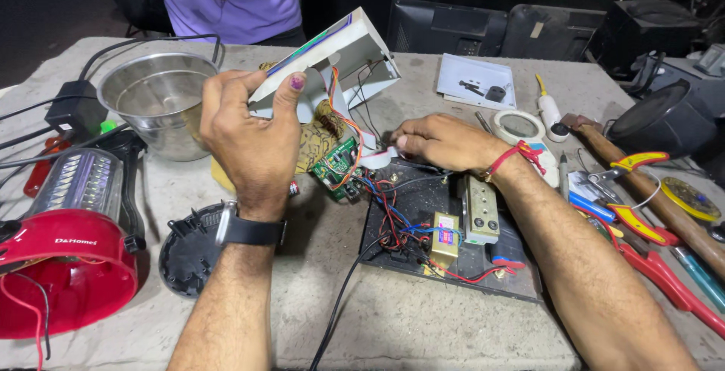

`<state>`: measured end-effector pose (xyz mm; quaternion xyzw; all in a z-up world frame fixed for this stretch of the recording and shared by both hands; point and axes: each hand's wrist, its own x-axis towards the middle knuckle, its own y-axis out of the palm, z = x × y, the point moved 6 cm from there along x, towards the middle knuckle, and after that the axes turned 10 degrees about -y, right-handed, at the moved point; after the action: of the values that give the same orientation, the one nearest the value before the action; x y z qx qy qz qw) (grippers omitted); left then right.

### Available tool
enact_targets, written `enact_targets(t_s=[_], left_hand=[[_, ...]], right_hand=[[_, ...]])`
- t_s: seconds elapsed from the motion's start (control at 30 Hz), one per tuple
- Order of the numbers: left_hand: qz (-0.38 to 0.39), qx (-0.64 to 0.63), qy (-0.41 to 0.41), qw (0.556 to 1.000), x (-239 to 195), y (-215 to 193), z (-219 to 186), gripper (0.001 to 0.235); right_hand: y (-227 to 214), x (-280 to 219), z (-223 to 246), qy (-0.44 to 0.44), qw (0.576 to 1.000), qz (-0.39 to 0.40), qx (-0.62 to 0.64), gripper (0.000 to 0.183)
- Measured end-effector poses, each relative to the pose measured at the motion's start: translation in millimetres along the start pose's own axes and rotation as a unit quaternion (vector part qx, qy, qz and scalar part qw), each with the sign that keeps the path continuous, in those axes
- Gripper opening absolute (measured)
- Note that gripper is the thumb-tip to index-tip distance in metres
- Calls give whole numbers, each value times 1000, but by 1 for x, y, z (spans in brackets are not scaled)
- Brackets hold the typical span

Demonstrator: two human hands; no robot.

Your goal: The person assembles and tests a digital display unit by connecting wires to a circuit board and inserting it into a white enclosure. They use pliers to strip and adjust wires, then connect the display to a power source to verify operation.

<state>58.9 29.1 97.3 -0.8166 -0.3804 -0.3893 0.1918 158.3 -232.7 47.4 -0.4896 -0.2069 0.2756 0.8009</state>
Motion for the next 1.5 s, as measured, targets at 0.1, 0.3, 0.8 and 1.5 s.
enact_targets(t_s=[0.1, 0.3, 0.8, 1.5], left_hand=[[-3, 8, 11, 1000, 1, 1, 0, 36], [12, 9, 3, 1000, 0, 2, 0, 35], [16, -7, 13, 1000, -3, 7, -12, 38], [7, 15, -2, 1000, 6, 2, -4, 38]], right_hand=[[-6, -4, -3, 67, 996, -5, -51, 32], [-6, -1, 6, -36, 999, -26, -7, 29], [19, 15, 31, -246, 968, 50, 25, 60], [25, 53, 26, -153, 976, 150, 38, 47]])
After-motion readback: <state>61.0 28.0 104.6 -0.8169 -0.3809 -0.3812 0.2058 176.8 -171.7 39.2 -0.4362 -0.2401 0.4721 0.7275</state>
